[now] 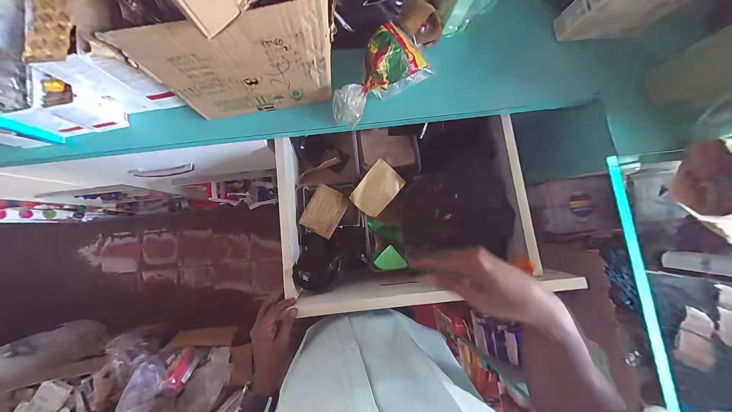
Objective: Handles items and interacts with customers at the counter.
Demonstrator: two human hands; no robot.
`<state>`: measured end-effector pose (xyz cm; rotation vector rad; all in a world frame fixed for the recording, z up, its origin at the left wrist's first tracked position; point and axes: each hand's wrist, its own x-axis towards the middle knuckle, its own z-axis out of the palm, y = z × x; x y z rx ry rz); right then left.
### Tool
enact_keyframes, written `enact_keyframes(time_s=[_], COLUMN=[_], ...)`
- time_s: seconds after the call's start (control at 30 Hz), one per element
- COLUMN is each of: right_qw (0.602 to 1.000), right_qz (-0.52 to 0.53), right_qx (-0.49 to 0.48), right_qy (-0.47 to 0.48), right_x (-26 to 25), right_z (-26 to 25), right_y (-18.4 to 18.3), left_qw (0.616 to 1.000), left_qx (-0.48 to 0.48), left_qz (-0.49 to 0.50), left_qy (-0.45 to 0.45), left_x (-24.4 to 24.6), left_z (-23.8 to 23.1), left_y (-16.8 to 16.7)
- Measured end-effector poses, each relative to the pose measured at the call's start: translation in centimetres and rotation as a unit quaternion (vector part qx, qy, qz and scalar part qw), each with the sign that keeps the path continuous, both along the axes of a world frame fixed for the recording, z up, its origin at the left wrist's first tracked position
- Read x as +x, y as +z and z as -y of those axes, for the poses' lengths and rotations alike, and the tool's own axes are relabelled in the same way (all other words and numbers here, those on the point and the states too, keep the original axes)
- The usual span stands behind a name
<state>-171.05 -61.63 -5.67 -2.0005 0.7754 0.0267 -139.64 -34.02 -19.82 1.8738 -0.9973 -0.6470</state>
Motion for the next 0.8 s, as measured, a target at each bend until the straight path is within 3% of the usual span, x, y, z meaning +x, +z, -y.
enact_keyframes(time_s=[0.1, 0.2, 0.3, 0.4, 0.47, 0.57, 0.7, 0.8], right_qw=[0.991, 0.977, 0.979, 0.967, 0.943, 0.929, 0.92, 0.942], right_qz=[0.005, 0.049, 0.047, -0.117, -0.187, -0.173, -0.158, -0.123], right_qx=[-0.117, -0.197, -0.196, -0.196, -0.222, -0.258, -0.206, -0.081], right_qy=[-0.072, -0.072, -0.009, 0.111, 0.161, 0.201, 0.294, 0.3], right_x=[4.9, 10.9, 17.2, 22.0, 23.4, 23.7, 25.0, 23.9], right_z=[7.0, 12.0, 13.4, 14.3, 14.9, 16.1, 18.7, 18.4], right_y=[-2.2, -6.7, -9.0, -11.6, -13.0, -15.9, -17.2, -14.3], left_qw=[1.0, 1.0, 1.0, 0.999, 0.999, 0.999, 0.999, 0.999], left_qx=[-0.028, -0.026, -0.021, -0.029, -0.035, -0.022, -0.007, 0.008], left_qz=[-0.006, 0.004, -0.01, -0.023, -0.026, -0.013, -0.025, -0.031], left_qy=[0.0, 0.004, 0.006, 0.011, 0.015, 0.02, 0.032, 0.025], left_x=[-0.2, -0.2, -0.3, -0.4, -0.4, -0.6, -0.4, -0.4], left_z=[-0.5, -0.8, -1.0, -1.0, -1.0, -0.8, -0.9, -0.6], left_y=[-0.1, -0.2, -0.3, -0.5, -0.6, -0.2, 0.1, 0.0])
